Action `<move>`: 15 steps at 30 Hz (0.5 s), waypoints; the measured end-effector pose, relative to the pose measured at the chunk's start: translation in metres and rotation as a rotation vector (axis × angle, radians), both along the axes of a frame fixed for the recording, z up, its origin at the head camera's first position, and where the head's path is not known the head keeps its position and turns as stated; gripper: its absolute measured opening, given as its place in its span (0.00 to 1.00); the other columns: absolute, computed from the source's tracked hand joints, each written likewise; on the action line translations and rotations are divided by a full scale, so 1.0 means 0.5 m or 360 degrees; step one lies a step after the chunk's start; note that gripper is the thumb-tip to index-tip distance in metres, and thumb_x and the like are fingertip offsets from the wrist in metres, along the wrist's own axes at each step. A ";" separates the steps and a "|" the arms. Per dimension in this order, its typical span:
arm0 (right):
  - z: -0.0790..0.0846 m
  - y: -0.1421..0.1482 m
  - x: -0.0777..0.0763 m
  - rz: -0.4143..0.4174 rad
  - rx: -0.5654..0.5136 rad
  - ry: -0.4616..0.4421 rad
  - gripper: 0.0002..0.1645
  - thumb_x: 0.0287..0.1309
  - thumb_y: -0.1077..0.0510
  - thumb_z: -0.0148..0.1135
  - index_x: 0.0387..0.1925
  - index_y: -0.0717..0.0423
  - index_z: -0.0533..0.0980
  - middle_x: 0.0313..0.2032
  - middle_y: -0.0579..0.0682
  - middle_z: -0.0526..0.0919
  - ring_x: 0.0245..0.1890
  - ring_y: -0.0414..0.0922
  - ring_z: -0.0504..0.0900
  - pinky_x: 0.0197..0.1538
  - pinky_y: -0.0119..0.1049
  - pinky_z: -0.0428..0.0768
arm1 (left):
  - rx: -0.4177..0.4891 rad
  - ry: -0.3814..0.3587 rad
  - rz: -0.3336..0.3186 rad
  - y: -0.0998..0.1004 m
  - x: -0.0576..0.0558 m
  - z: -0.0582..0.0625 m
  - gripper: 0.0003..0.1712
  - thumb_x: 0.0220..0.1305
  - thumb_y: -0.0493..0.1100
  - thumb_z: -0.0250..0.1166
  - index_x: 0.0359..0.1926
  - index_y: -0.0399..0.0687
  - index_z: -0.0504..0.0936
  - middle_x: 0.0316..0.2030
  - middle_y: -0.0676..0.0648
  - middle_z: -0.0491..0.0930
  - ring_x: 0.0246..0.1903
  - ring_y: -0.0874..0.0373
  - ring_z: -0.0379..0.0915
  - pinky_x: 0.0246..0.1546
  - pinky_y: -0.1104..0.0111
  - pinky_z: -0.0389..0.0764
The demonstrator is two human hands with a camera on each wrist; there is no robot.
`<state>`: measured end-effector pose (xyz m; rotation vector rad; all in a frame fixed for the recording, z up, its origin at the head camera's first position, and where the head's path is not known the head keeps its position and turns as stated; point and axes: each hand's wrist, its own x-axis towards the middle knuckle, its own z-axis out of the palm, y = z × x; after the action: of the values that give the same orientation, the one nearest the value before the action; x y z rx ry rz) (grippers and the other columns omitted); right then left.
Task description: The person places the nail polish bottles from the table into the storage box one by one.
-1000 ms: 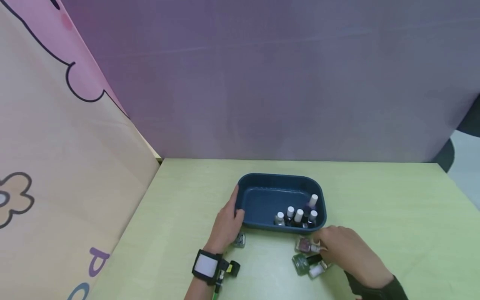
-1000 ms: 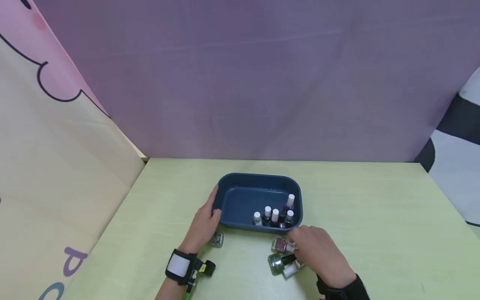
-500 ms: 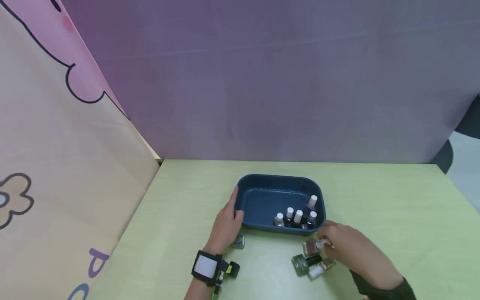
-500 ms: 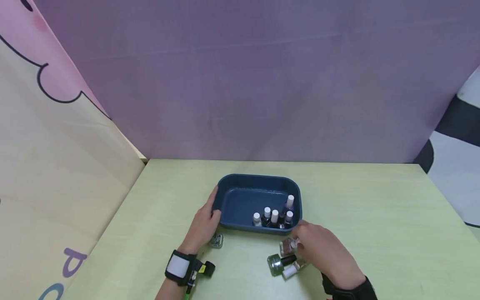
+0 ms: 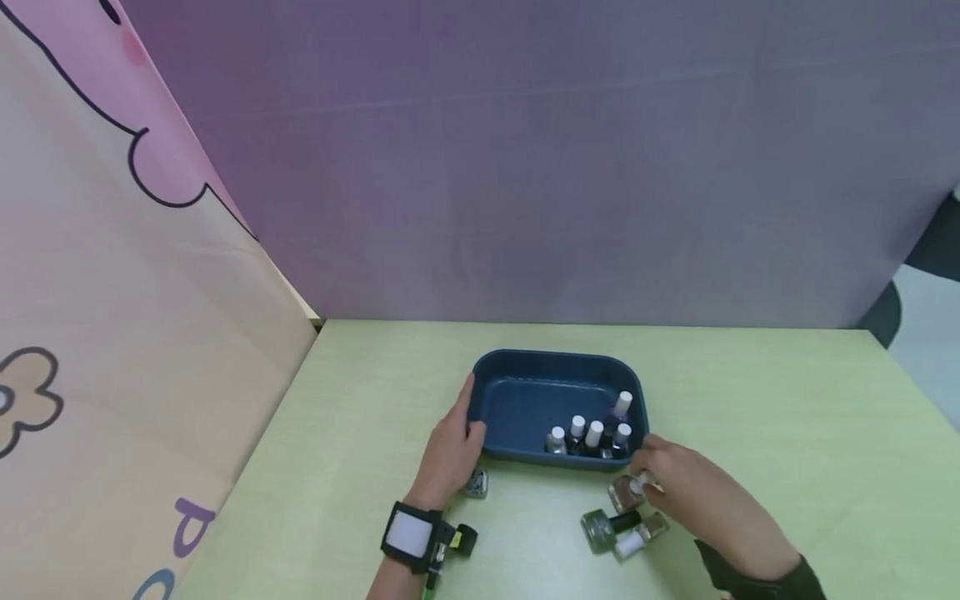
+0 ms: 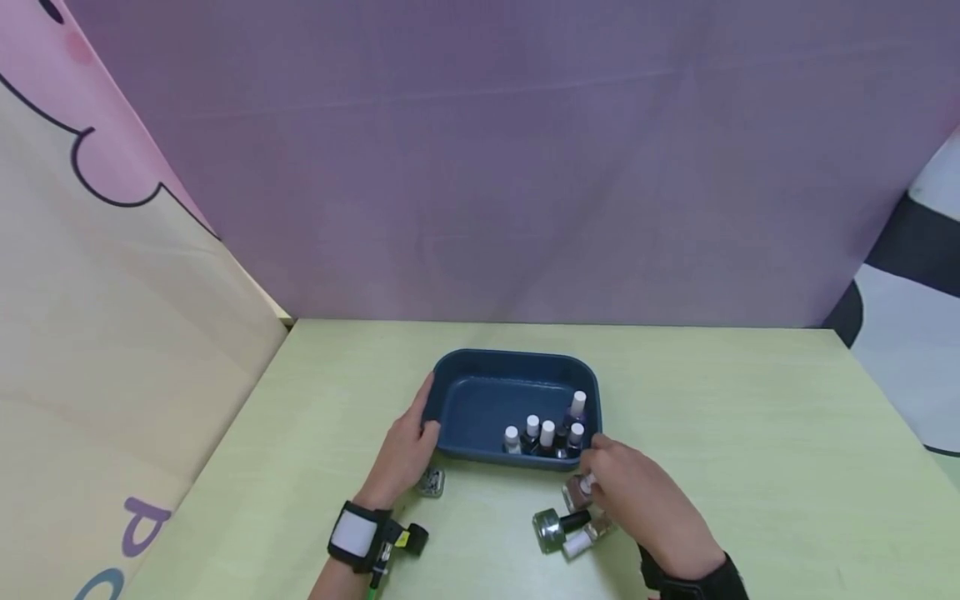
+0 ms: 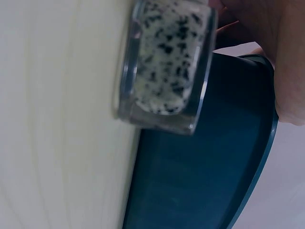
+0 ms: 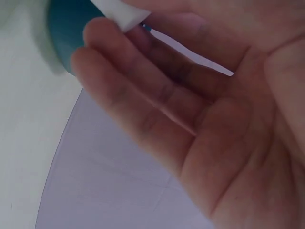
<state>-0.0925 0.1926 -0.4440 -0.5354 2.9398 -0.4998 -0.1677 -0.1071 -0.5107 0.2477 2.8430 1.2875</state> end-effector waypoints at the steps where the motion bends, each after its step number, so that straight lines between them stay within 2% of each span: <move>1: -0.001 0.000 0.000 0.0002 -0.0005 0.0004 0.11 0.44 0.68 0.73 0.29 0.53 0.83 0.31 0.42 0.77 0.29 0.36 0.77 0.33 0.31 0.80 | 0.0000 -0.0002 0.0000 0.000 0.000 0.000 0.42 0.72 0.44 0.50 0.77 0.78 0.39 0.27 0.48 0.65 0.13 0.64 0.53 0.19 0.69 0.66; 10: -0.001 -0.001 -0.009 -0.0013 -0.0085 -0.0081 0.09 0.46 0.70 0.72 0.28 0.53 0.83 0.27 0.45 0.83 0.27 0.37 0.79 0.31 0.31 0.79 | 0.0009 0.0004 0.0001 -0.001 0.000 -0.001 0.42 0.72 0.44 0.50 0.77 0.79 0.40 0.26 0.48 0.65 0.13 0.64 0.52 0.18 0.68 0.65; 15: -0.001 0.008 -0.011 0.0086 -0.0123 -0.0070 0.08 0.49 0.67 0.72 0.28 0.51 0.84 0.27 0.41 0.83 0.27 0.33 0.78 0.31 0.29 0.79 | 0.0014 0.0007 -0.0002 0.000 -0.001 -0.003 0.42 0.72 0.44 0.50 0.77 0.79 0.40 0.25 0.48 0.65 0.12 0.64 0.52 0.18 0.69 0.65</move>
<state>-0.0981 0.1967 -0.4444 -0.6026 2.8657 -0.6131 -0.1681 -0.1073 -0.5124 0.2525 2.8410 1.3014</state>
